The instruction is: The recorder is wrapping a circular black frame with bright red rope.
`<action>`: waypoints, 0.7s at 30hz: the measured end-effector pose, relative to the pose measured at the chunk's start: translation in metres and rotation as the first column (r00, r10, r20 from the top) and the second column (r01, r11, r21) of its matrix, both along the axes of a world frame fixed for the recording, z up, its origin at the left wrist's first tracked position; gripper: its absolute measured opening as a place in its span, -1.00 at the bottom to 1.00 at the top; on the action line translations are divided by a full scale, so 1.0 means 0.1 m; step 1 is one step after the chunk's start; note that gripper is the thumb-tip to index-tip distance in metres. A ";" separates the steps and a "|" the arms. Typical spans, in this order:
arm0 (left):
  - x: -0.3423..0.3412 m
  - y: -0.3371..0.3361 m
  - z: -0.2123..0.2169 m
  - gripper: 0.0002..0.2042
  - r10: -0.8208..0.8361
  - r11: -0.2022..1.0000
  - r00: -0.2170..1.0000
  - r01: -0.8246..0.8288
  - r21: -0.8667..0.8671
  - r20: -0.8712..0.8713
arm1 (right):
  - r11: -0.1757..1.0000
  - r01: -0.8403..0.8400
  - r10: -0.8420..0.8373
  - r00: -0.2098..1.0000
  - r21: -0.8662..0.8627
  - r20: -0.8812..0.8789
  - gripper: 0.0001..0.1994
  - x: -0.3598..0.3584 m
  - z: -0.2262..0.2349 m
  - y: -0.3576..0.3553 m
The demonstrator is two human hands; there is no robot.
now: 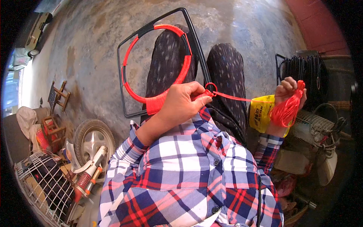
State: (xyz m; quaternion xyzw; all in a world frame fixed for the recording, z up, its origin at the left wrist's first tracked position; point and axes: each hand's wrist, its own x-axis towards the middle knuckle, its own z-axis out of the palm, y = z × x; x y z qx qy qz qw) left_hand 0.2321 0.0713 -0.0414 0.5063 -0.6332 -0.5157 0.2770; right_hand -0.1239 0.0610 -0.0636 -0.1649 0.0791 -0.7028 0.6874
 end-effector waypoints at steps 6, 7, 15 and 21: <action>-0.03 0.01 -0.04 -0.84 -0.011 0.999 0.999 0.012 -0.035 0.038 | 0.897 0.347 -0.095 0.755 0.274 -0.649 -0.77 0.79 0.17 0.17; -0.05 -0.01 -0.03 -0.84 -0.031 0.999 0.999 0.032 -0.030 0.039 | 0.959 0.168 0.027 0.748 0.229 -0.663 -0.69 0.95 0.15 0.20; -0.02 0.01 -0.09 -0.80 0.030 0.992 0.999 -0.029 -0.121 0.010 | 0.931 -0.160 0.360 0.559 0.328 -0.747 -0.78 1.31 0.11 0.18; -0.03 0.01 -0.05 -0.81 0.027 0.995 0.999 -0.025 -0.097 0.017 | 0.937 -0.083 0.299 0.697 0.340 -0.652 -0.79 1.40 0.28 0.39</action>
